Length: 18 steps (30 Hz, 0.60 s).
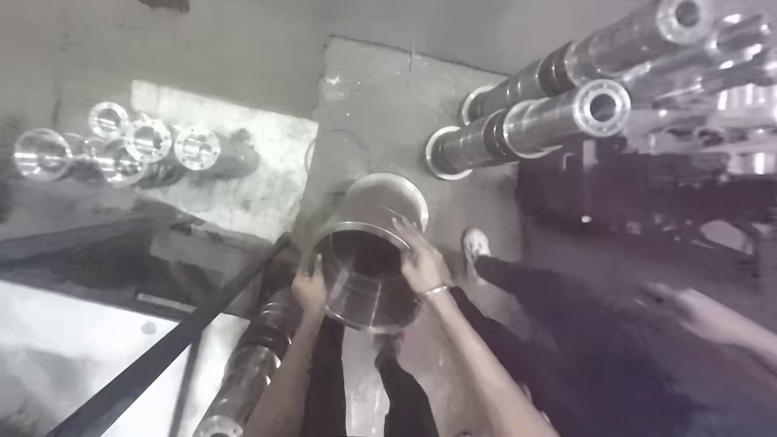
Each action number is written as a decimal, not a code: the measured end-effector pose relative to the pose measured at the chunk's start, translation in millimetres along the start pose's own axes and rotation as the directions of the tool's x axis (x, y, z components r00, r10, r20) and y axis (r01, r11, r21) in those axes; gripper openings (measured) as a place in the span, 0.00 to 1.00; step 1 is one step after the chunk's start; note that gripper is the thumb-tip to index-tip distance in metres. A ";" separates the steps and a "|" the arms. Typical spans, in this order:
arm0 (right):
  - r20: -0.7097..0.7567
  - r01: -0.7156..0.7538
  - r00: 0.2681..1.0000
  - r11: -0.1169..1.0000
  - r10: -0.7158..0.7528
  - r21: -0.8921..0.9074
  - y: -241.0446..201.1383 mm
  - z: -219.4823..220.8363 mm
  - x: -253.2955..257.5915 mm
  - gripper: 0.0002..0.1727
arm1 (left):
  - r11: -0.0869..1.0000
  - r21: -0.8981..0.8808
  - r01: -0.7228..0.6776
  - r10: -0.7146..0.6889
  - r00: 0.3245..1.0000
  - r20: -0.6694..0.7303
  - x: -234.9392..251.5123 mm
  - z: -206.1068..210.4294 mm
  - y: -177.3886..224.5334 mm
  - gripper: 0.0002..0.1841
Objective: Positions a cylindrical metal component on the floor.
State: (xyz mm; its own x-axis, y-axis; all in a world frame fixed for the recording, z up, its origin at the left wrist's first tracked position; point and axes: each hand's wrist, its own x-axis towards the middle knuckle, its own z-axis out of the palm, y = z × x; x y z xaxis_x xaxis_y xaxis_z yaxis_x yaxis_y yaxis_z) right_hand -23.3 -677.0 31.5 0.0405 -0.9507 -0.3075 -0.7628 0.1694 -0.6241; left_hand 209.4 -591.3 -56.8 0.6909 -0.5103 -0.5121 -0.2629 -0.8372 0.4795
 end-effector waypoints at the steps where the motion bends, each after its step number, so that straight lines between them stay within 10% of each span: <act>1: 0.001 0.011 1.000 1.000 -0.011 -0.021 1.3 -0.1 1.7 0.36 | 1.000 0.000 0.019 -0.019 1.000 0.005 -1.0 -0.2 0.9 0.27; 18: 0.037 0.001 0.999 0.999 0.001 -0.042 10.3 -16.1 7.9 0.38 | 0.990 0.131 0.054 -0.059 0.998 0.029 -14.7 3.6 16.0 0.30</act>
State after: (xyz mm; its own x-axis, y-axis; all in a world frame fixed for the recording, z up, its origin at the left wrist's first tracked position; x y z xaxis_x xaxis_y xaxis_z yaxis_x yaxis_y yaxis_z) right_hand -41.3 -687.0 34.2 0.0638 -0.9403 -0.3344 -0.7893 0.1575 -0.5934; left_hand 192.6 -597.9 -44.2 0.6856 -0.4657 -0.5595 -0.3112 -0.8823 0.3531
